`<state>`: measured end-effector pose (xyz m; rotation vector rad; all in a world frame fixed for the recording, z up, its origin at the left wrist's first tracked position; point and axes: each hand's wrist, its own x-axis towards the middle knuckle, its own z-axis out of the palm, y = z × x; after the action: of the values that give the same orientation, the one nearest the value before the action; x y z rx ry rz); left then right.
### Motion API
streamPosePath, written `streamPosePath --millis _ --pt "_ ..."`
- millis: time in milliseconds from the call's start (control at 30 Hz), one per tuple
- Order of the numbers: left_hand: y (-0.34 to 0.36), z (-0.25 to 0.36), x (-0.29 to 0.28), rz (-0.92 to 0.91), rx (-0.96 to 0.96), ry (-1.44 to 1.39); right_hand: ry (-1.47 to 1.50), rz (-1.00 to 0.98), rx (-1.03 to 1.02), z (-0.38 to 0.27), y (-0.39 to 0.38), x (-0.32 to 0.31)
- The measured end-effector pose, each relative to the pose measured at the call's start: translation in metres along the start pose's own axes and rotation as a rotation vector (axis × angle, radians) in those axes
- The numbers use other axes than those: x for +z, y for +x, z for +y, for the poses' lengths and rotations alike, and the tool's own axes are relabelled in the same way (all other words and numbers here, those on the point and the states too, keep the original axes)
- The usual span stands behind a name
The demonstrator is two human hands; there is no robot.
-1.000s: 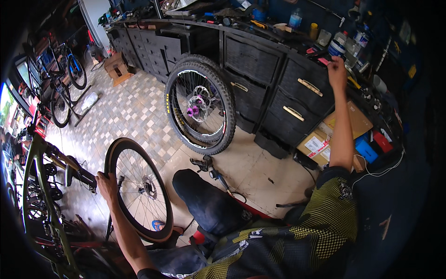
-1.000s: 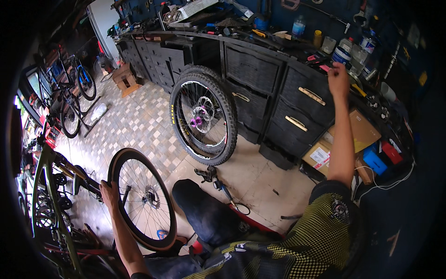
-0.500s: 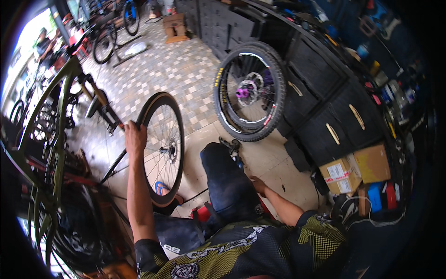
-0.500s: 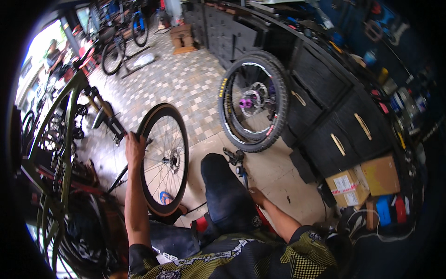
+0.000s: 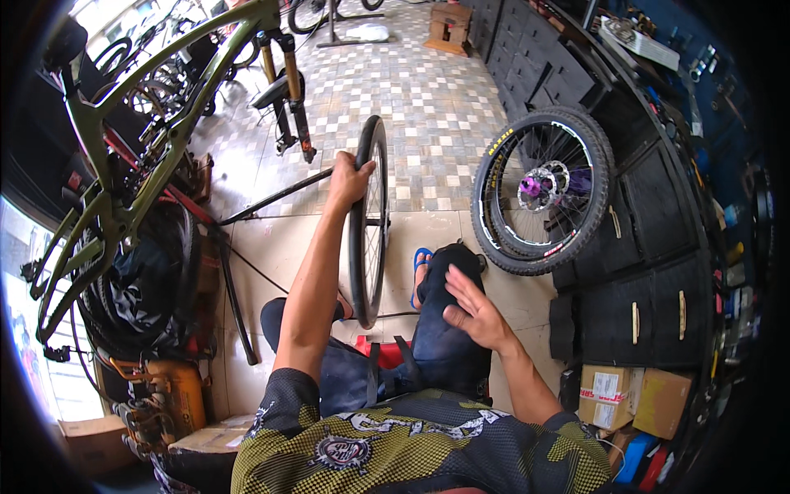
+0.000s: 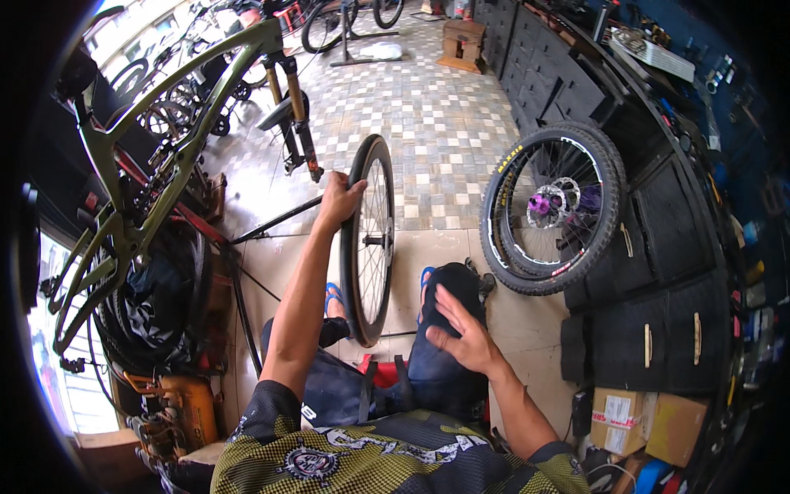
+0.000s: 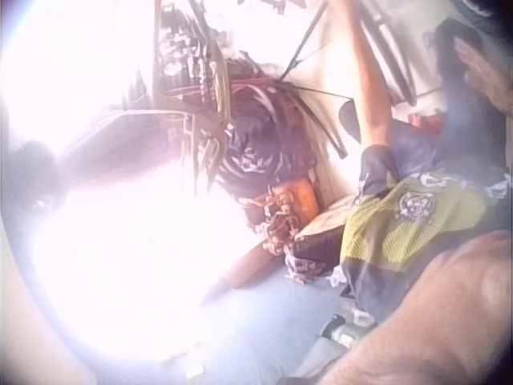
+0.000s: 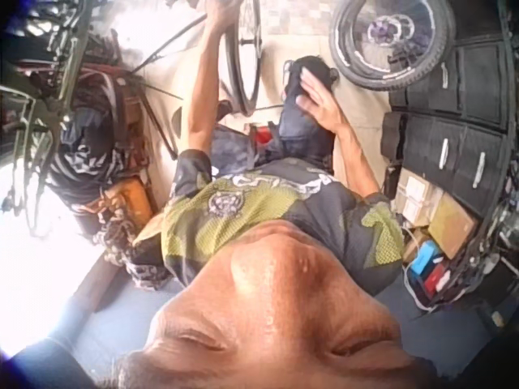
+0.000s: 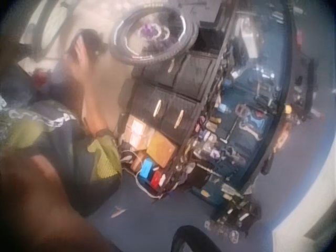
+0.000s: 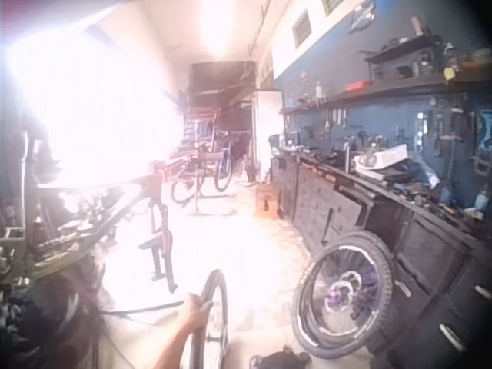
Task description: The person installs a bicycle tire onto a wheel rim by hand. They first seat the inner tube, then press the tire bead onto the rim, rotating the wheel and working the tire into place around the circumference.
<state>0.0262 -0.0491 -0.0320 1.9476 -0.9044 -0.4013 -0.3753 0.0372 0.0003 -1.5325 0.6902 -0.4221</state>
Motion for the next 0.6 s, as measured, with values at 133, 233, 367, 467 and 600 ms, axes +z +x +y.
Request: streamPosePath --millis 133,233,367,467,600 --pt "-0.052 -0.009 0.009 -0.065 0.212 0.089 -0.845 0.210 -0.236 0.003 0.032 -0.001" --pt "-0.124 -0.006 0.033 -0.106 0.240 0.083 -1.108 0.279 -0.112 0.109 0.035 -0.030" --pt "-0.150 -0.016 0.033 -0.092 0.057 -0.060 -1.112 0.216 -0.043 0.106 0.057 -0.015" --pt "-0.138 -0.007 0.034 -0.075 0.030 -0.117 -0.858 0.201 -0.141 0.072 0.091 0.004" --pt "-0.122 -0.003 0.023 -0.129 -0.007 -0.089 -0.628 0.070 -0.222 0.021 0.122 0.065"
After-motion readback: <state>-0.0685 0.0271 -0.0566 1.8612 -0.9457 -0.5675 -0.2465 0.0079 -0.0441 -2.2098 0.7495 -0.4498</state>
